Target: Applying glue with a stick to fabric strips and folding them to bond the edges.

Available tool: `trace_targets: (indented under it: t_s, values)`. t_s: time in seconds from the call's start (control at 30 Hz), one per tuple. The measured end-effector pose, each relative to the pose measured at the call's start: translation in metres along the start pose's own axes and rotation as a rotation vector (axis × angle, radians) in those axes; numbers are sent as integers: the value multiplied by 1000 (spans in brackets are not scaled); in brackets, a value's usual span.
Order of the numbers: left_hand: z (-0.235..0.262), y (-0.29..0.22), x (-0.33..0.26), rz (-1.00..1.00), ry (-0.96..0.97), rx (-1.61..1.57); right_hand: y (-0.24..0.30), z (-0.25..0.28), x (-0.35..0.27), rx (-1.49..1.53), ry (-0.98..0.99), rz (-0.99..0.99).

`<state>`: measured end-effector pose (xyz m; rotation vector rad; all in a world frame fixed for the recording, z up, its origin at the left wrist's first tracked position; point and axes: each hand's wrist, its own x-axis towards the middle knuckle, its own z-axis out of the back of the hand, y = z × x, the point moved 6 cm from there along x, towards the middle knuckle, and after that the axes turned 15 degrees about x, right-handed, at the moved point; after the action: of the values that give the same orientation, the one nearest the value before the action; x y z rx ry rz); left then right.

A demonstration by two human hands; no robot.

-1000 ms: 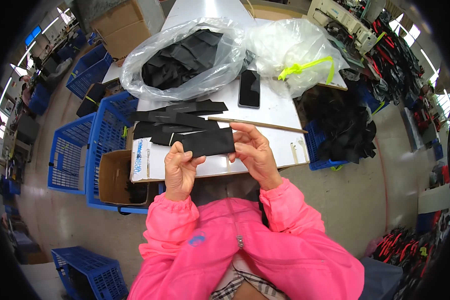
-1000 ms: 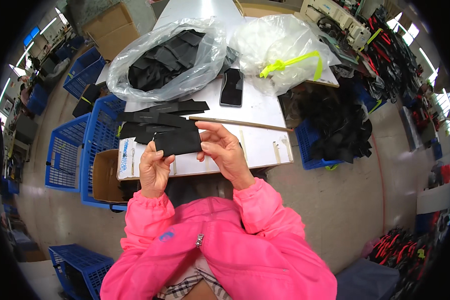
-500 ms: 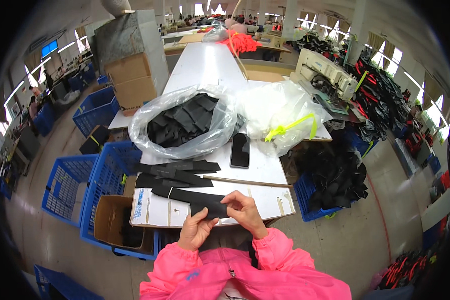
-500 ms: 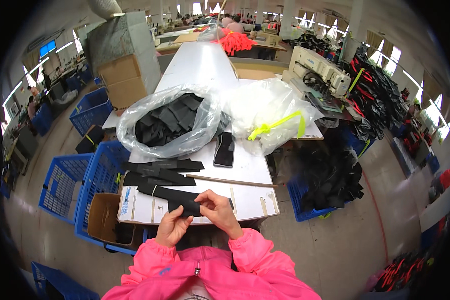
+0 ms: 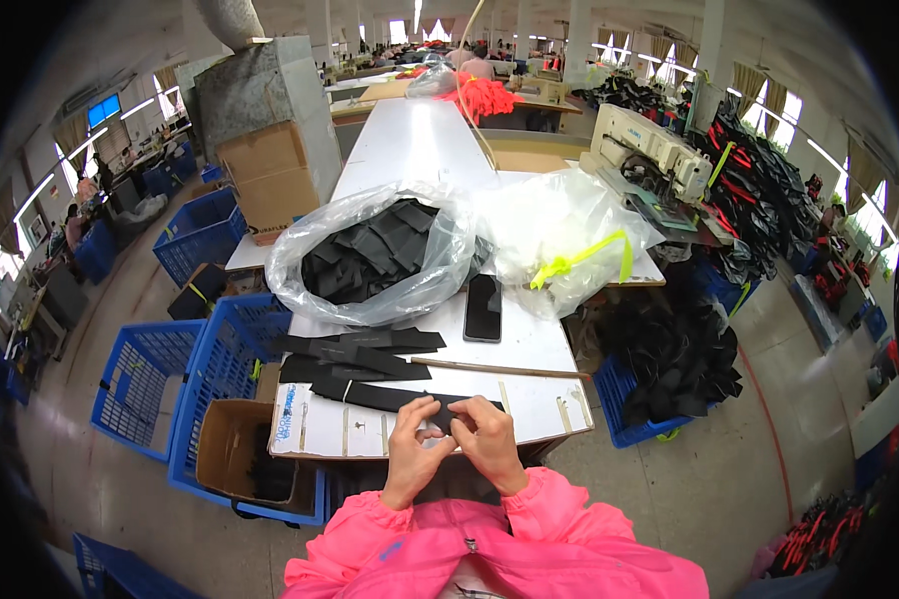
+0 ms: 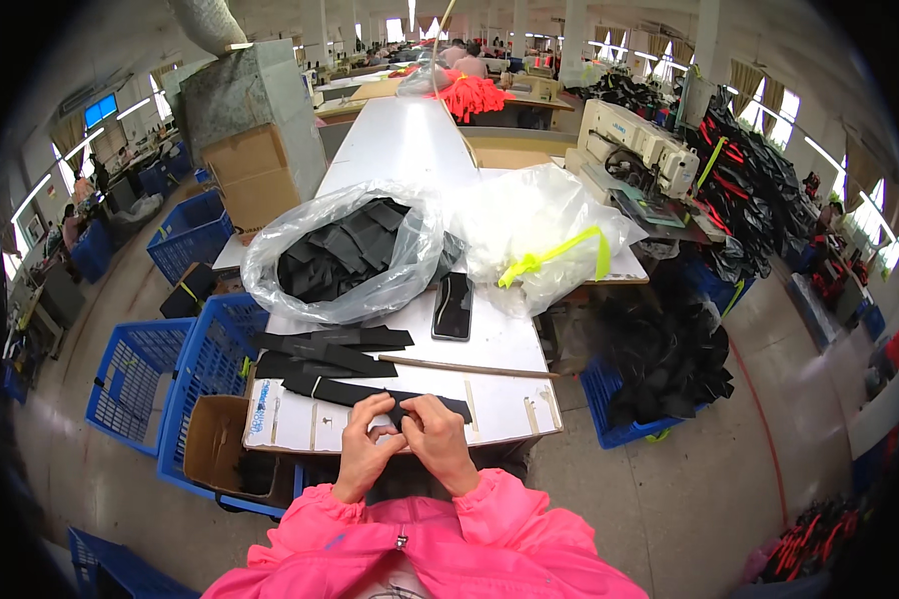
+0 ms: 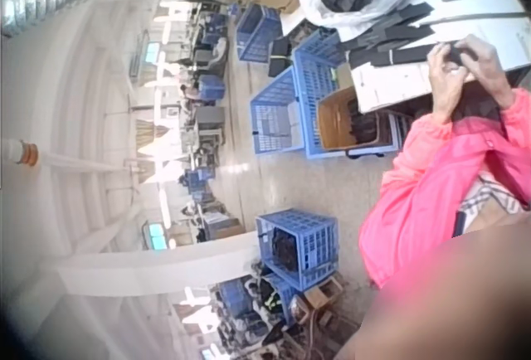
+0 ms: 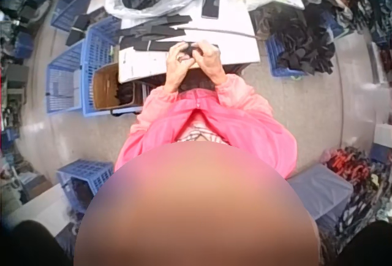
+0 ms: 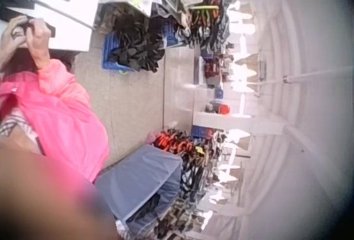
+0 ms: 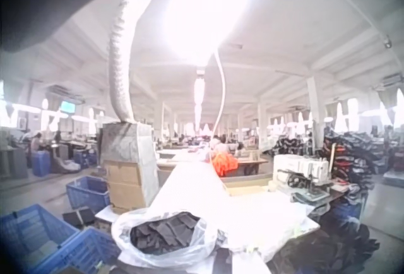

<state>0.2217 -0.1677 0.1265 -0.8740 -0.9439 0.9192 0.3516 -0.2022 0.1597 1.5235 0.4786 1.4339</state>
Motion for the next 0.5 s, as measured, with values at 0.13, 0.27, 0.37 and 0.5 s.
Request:
trace_targets:
  t_s: [0.13, 0.27, 0.37, 0.5]
  values:
    - [2, 26, -10, 308, 33, -137, -6, -2, -9, -69, 74, 57]
    - [10, -2, -10, 68, -133, 211, -1, -8, -7, -76, 72, 49]
    - [10, -13, -9, 2, -173, 107, -2, -6, 0, -67, 75, 48]
    - [15, -6, -6, -40, -241, 218, -1, -13, -1, -60, 105, 95]
